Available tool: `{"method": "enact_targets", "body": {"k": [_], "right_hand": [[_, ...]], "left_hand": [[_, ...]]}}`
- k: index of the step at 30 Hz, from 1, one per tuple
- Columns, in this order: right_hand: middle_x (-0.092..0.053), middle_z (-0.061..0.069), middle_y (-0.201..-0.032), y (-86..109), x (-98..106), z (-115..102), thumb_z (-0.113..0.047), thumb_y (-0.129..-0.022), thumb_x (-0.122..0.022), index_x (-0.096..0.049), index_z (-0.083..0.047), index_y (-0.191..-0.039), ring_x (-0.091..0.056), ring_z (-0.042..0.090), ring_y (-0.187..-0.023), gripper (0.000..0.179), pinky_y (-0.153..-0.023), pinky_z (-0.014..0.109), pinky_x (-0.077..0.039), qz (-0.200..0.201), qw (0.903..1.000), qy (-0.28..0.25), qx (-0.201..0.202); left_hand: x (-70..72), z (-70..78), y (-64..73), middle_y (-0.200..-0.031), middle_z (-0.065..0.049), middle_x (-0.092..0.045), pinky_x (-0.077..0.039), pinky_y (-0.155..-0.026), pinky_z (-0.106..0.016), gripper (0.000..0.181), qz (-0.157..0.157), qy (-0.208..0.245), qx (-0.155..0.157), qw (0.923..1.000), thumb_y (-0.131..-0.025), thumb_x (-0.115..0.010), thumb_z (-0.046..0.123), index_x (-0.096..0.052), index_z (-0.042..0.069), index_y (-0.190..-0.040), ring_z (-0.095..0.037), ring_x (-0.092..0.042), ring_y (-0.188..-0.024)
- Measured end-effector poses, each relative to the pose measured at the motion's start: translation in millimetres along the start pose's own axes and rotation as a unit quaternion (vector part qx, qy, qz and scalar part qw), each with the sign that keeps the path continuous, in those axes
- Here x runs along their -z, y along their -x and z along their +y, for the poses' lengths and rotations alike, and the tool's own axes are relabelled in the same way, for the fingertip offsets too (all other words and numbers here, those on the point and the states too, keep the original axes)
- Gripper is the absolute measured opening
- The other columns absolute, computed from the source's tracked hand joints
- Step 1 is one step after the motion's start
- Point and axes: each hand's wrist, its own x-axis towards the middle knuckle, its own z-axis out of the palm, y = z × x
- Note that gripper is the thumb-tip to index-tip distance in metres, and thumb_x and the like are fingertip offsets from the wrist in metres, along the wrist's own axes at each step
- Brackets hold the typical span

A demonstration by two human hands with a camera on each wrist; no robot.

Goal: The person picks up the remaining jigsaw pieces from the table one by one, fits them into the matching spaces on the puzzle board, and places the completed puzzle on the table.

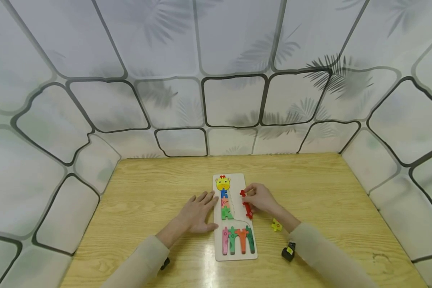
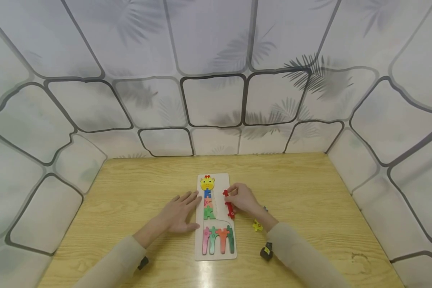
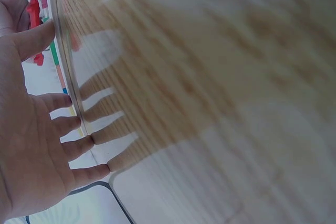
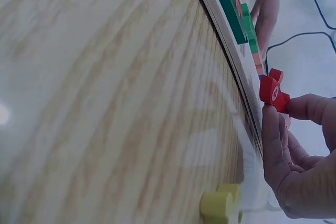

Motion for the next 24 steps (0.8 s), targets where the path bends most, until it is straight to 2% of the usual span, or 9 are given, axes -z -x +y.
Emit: {"method": "enact_targets", "body": {"k": [10,24], "right_hand": [[-0.065,0.007,-0.079,-5.1,-8.9,-1.6,-0.011,-0.094,-0.076,-0.064,-0.002,-0.119,-0.058,0.013,-0.053,0.029,-0.049,0.026,-0.055,0.0,1.0,0.001,0.003],[-0.066,0.008,-0.084,-5.0,-16.9,-10.4,-0.01,-0.092,-0.077,-0.065,-0.002,-0.118,-0.061,0.015,-0.055,0.029,-0.05,0.027,-0.057,0.012,0.9998,0.016,0.005]], "left_hand": [[0.5,0.4,-0.1,-0.176,-0.012,-0.028,-0.038,-0.124,-0.064,0.095,0.001,0.003,-0.001,1.0,-0.093,-0.058,0.069,-0.034,0.014,-0.166,-0.039,-0.033,-0.16],[0.4,1.2,-0.5,-0.176,-0.01,-0.028,-0.037,-0.124,-0.064,0.094,-0.002,0.003,0.005,1.0,-0.093,-0.059,0.069,-0.034,0.015,-0.166,-0.039,-0.033,-0.16]]}}
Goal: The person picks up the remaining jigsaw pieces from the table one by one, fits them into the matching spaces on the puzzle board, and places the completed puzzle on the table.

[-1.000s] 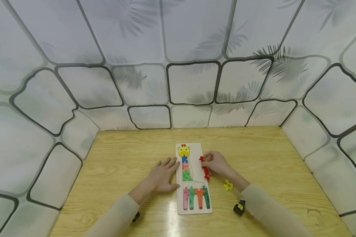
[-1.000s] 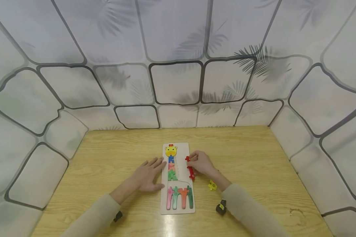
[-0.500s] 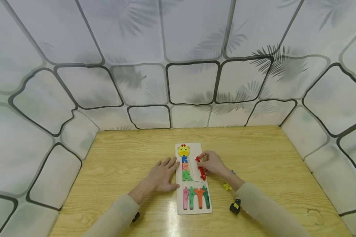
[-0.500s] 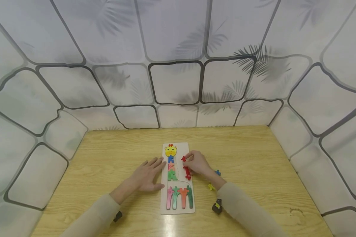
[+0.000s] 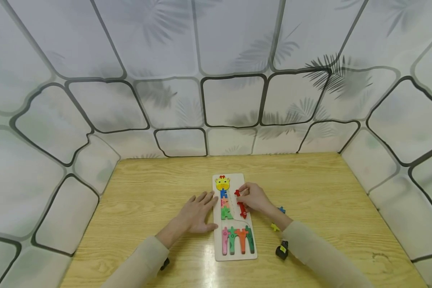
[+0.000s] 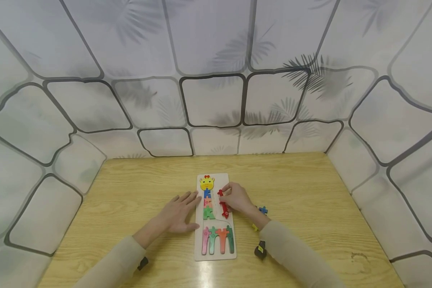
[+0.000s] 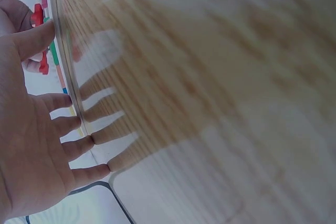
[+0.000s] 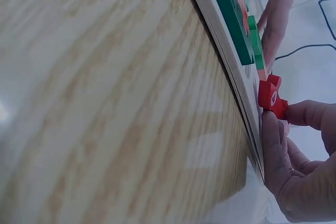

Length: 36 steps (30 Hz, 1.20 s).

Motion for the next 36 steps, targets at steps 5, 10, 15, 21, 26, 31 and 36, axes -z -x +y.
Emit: {"method": "enact_targets", "body": {"k": [5,10,15,21,26,31,36], "right_hand": [[-0.067,0.009,-0.085,-0.5,-3.0,-2.8,-0.01,-0.092,-0.078,-0.065,-0.003,-0.117,-0.061,0.015,-0.054,0.029,-0.049,0.028,-0.057,0.002,1.0,0.003,-0.005],[-0.067,0.008,-0.085,-1.8,-6.7,-6.1,-0.012,-0.092,-0.078,-0.065,-0.004,-0.117,-0.06,0.014,-0.053,0.029,-0.049,0.026,-0.056,0.004,0.9998,0.014,-0.013],[-0.066,0.008,-0.085,-3.8,-9.6,-9.3,-0.012,-0.092,-0.079,-0.066,-0.005,-0.116,-0.061,0.015,-0.055,0.028,-0.049,0.026,-0.056,0.004,0.9997,0.021,-0.011],[-0.065,0.006,-0.085,-6.9,-12.8,-12.2,-0.012,-0.091,-0.079,-0.065,-0.006,-0.115,-0.06,0.014,-0.056,0.028,-0.048,0.025,-0.055,0.007,0.9992,0.037,-0.017],[-0.066,0.006,-0.08,-9.2,-14.3,-15.5,-0.012,-0.091,-0.08,-0.066,-0.006,-0.115,-0.06,0.014,-0.054,0.028,-0.047,0.024,-0.055,0.003,0.9987,0.046,-0.021],[-0.067,0.006,-0.079,-11.2,-16.3,-17.8,-0.012,-0.091,-0.079,-0.066,-0.005,-0.115,-0.061,0.014,-0.055,0.028,-0.048,0.026,-0.056,-0.003,0.9988,0.047,-0.017],[-0.068,0.007,-0.08,-13.1,-18.7,-19.7,-0.013,-0.091,-0.079,-0.066,-0.005,-0.116,-0.063,0.016,-0.056,0.029,-0.049,0.027,-0.057,-0.003,0.9988,0.048,-0.013]], "left_hand": [[-0.3,0.2,0.1,-0.176,-0.011,-0.029,-0.038,-0.124,-0.064,0.095,0.002,-0.002,-0.002,1.0,-0.093,-0.059,0.069,-0.034,0.015,-0.166,-0.039,-0.034,-0.16],[-0.9,0.2,-0.2,-0.176,-0.012,-0.029,-0.038,-0.124,-0.064,0.095,0.002,-0.005,-0.004,1.0,-0.093,-0.06,0.069,-0.034,0.014,-0.166,-0.039,-0.034,-0.16],[-0.8,0.2,-0.3,-0.176,-0.011,-0.028,-0.037,-0.124,-0.065,0.095,0.0,-0.002,-0.003,1.0,-0.092,-0.06,0.068,-0.034,0.015,-0.167,-0.04,-0.034,-0.16],[-0.4,0.4,-0.2,-0.176,-0.011,-0.028,-0.037,-0.124,-0.065,0.095,-0.001,-0.002,-0.001,1.0,-0.092,-0.059,0.069,-0.033,0.015,-0.167,-0.04,-0.034,-0.16],[-1.3,0.3,-0.7,-0.176,-0.011,-0.028,-0.037,-0.124,-0.065,0.096,0.0,-0.006,-0.001,1.0,-0.092,-0.06,0.069,-0.034,0.015,-0.167,-0.04,-0.034,-0.16],[-0.8,0.0,-0.3,-0.176,-0.011,-0.028,-0.038,-0.124,-0.064,0.095,0.002,-0.008,-0.002,1.0,-0.093,-0.059,0.07,-0.033,0.015,-0.167,-0.039,-0.034,-0.16],[-0.5,0.0,-0.4,-0.176,-0.011,-0.029,-0.038,-0.124,-0.064,0.095,0.003,-0.006,-0.003,1.0,-0.093,-0.059,0.07,-0.034,0.015,-0.166,-0.04,-0.034,-0.16]]}}
